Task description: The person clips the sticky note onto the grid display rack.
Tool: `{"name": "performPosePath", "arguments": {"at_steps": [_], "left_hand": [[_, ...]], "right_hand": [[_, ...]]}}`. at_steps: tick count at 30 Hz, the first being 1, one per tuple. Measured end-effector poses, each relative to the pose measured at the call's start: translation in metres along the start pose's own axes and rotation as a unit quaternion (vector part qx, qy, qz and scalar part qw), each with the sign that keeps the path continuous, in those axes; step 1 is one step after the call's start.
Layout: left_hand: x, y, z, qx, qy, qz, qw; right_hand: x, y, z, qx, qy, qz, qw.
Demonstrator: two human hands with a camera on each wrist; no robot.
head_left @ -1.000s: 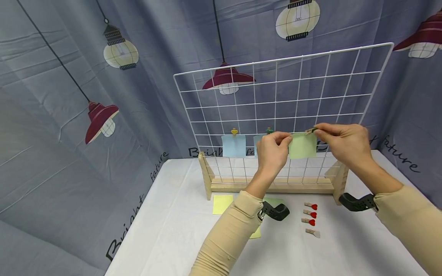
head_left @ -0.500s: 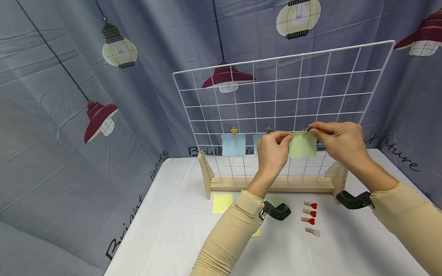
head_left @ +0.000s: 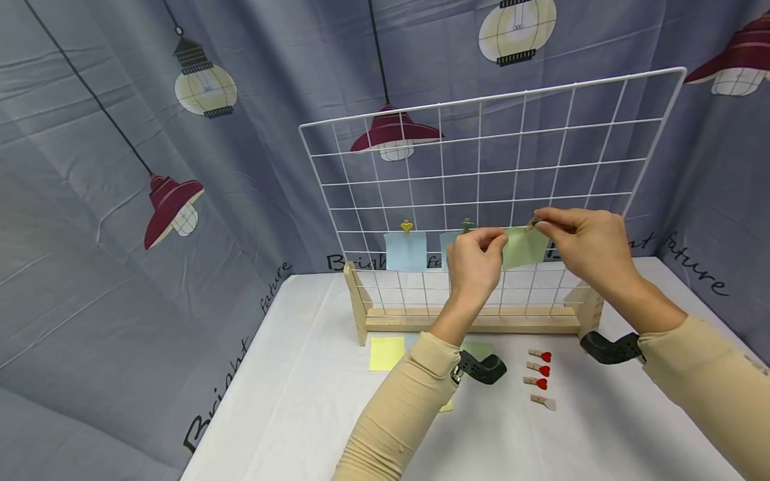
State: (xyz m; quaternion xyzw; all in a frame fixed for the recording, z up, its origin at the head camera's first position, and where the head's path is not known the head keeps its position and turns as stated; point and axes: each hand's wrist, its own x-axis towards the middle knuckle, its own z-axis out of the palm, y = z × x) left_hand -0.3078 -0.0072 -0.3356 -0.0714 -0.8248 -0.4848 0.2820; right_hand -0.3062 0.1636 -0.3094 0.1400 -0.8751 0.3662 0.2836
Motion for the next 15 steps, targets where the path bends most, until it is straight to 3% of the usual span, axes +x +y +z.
{"name": "performPosePath", "arguments": {"at_steps": [15], "left_hand": [[-0.010, -0.007, -0.012, -0.007, -0.008, 0.035, 0.9993]], "right_hand": [[-0.013, 0.002, -0.001, 0.027, 0.012, 0.046, 0.998]]}}
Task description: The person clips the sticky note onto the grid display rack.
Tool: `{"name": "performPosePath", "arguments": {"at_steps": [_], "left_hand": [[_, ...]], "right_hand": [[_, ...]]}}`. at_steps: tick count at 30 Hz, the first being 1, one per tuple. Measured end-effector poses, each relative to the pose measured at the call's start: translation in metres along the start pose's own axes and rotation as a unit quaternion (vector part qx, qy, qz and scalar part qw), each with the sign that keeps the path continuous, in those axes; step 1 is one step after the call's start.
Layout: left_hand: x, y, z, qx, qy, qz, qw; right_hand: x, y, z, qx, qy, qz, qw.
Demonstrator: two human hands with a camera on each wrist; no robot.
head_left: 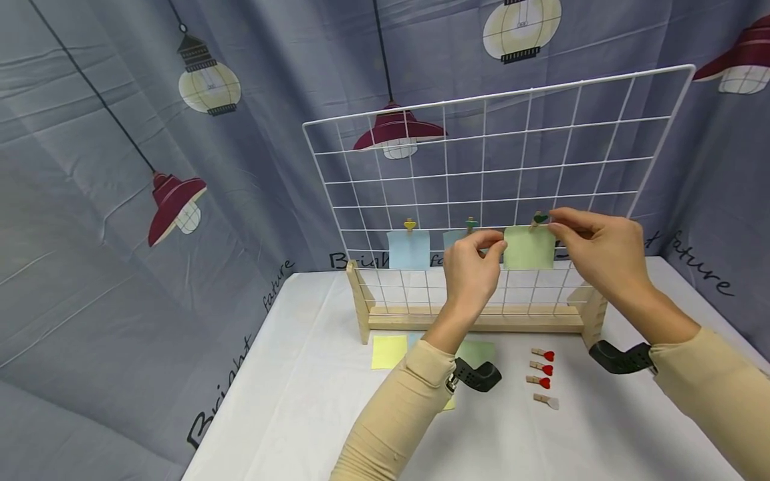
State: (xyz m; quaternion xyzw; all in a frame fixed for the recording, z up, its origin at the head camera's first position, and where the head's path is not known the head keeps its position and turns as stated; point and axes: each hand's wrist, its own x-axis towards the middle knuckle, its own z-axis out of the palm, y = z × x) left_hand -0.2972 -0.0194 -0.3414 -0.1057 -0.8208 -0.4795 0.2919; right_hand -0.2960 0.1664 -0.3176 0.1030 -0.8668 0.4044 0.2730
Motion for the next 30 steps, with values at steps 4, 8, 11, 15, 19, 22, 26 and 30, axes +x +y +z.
{"name": "performPosePath", "arguments": {"at_steps": [4, 8, 11, 15, 19, 22, 26, 30], "left_hand": [[-0.003, -0.003, -0.005, -0.003, -0.005, 0.002, 1.0000], [-0.006, -0.007, -0.008, -0.004, -0.008, -0.006, 0.9999], [-0.010, -0.009, -0.010, -0.002, -0.010, -0.017, 0.9998], [-0.016, -0.011, -0.011, -0.004, -0.017, -0.019, 0.9997], [-0.018, -0.013, -0.012, -0.008, -0.016, -0.013, 0.9998], [-0.019, -0.013, -0.014, -0.010, -0.016, -0.008, 0.9998], [-0.021, -0.014, -0.017, -0.015, -0.021, -0.003, 0.9997], [-0.022, -0.014, -0.021, -0.022, -0.022, 0.003, 0.9995]], "right_hand": [[-0.004, 0.001, -0.001, -0.008, -0.002, 0.002, 1.000], [-0.008, 0.004, -0.001, -0.008, -0.002, -0.001, 1.000], [-0.012, 0.008, -0.001, -0.001, -0.002, -0.007, 1.000], [-0.018, 0.013, -0.001, 0.006, -0.011, -0.008, 1.000], [-0.024, 0.018, 0.000, 0.008, -0.021, -0.003, 1.000], [-0.027, 0.021, 0.001, 0.012, -0.025, 0.005, 1.000], [-0.031, 0.023, 0.001, 0.013, -0.028, 0.017, 0.999], [-0.034, 0.025, 0.002, 0.010, -0.028, 0.019, 0.999]]}}
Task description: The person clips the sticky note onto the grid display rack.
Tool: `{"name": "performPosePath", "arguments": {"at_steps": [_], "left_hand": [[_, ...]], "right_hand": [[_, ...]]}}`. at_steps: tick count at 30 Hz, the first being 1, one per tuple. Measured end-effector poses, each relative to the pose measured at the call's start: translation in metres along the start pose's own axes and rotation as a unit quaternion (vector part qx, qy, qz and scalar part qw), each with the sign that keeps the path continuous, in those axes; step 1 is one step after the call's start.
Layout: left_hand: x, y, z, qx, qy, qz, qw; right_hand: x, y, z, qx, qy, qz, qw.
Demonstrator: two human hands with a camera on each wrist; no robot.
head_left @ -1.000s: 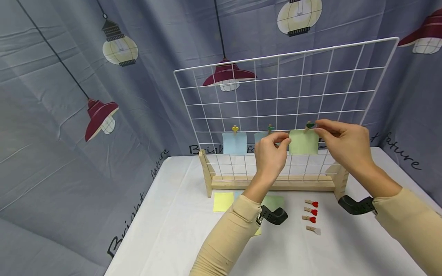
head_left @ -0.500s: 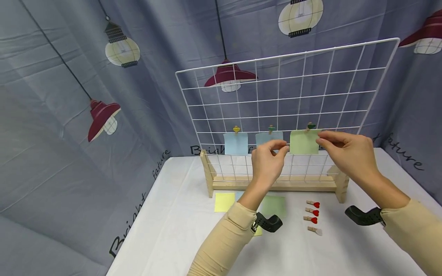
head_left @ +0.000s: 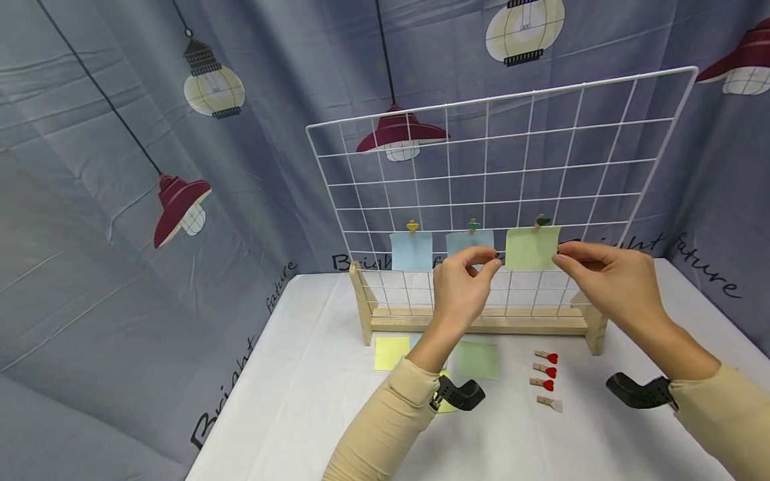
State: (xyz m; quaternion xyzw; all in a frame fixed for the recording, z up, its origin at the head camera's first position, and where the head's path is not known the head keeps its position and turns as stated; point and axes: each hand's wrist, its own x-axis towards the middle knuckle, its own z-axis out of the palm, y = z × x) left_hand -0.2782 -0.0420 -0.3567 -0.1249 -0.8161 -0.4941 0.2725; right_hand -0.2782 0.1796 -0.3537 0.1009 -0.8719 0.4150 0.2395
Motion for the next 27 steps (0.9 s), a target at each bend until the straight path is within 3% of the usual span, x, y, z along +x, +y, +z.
{"name": "performPosePath", "arguments": {"at_steps": [9, 18, 27], "left_hand": [[-0.004, -0.004, -0.005, 0.004, -0.001, 0.006, 1.0000], [-0.010, -0.010, -0.013, 0.010, -0.002, -0.003, 0.9999], [-0.015, -0.017, -0.022, 0.011, 0.000, -0.013, 0.9999]], "right_hand": [[-0.007, 0.004, -0.001, 0.013, 0.018, -0.013, 1.000], [-0.015, 0.010, -0.002, 0.002, 0.012, -0.023, 1.000], [-0.025, 0.021, 0.002, 0.003, -0.006, 0.000, 1.000]]}}
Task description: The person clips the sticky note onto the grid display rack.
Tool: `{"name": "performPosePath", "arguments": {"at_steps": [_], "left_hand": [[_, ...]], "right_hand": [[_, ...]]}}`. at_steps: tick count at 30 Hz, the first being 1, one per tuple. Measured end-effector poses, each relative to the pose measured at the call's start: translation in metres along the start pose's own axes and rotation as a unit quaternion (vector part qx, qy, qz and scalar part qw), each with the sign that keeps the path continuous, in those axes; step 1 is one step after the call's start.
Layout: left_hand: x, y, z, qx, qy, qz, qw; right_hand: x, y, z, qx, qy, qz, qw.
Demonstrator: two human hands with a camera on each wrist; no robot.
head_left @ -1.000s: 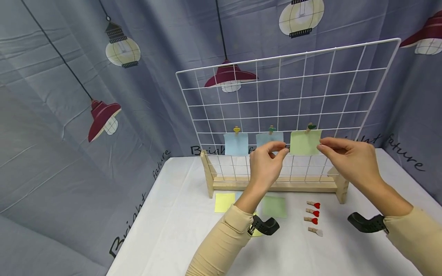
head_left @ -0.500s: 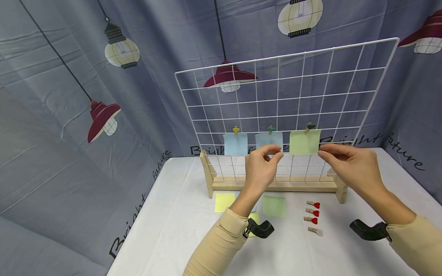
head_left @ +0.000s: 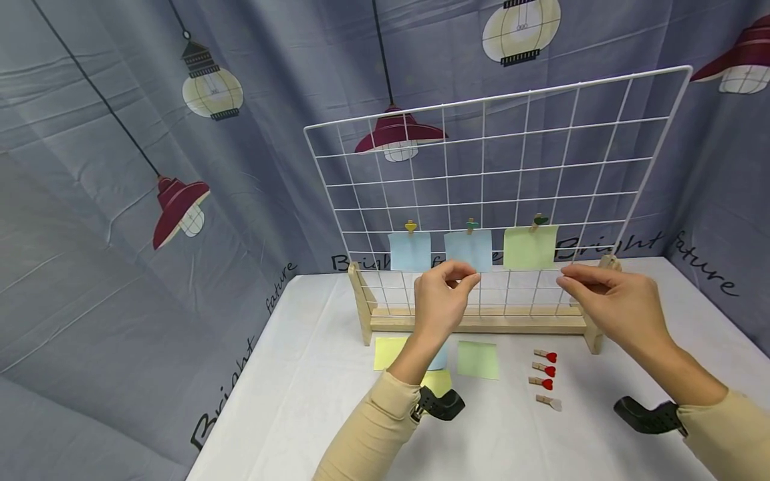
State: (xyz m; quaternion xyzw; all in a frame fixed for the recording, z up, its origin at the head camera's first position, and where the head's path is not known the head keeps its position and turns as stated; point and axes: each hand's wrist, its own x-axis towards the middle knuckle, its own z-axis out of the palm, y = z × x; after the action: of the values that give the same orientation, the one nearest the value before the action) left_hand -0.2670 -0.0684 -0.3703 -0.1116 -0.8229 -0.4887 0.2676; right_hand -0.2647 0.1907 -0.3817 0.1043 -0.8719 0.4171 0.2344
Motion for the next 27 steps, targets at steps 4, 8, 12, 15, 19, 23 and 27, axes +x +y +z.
{"name": "performPosePath", "arguments": {"at_steps": [4, 8, 12, 15, 19, 23, 27], "left_hand": [[-0.004, -0.005, -0.005, -0.002, 0.006, -0.009, 0.9999], [-0.009, -0.009, -0.010, -0.007, 0.007, -0.023, 0.9997], [-0.012, -0.013, -0.014, -0.007, 0.009, -0.031, 0.9995], [-0.014, -0.017, -0.018, -0.004, 0.012, -0.034, 0.9993], [-0.017, -0.023, -0.022, 0.001, 0.017, -0.040, 0.9990], [-0.019, -0.030, -0.026, 0.001, 0.020, -0.055, 0.9983], [-0.021, -0.034, -0.030, -0.004, 0.021, -0.067, 0.9975]], "right_hand": [[-0.005, 0.003, 0.003, -0.002, -0.010, 0.015, 1.000], [-0.010, 0.006, 0.005, -0.006, -0.019, 0.026, 0.999], [-0.015, 0.010, 0.008, -0.013, -0.020, 0.029, 0.999], [-0.018, 0.013, 0.010, -0.010, -0.020, 0.031, 0.999], [-0.021, 0.017, 0.011, -0.005, -0.015, 0.025, 1.000], [-0.023, 0.021, 0.011, -0.007, -0.015, 0.026, 1.000], [-0.026, 0.023, 0.013, -0.013, -0.022, 0.039, 0.999]]}}
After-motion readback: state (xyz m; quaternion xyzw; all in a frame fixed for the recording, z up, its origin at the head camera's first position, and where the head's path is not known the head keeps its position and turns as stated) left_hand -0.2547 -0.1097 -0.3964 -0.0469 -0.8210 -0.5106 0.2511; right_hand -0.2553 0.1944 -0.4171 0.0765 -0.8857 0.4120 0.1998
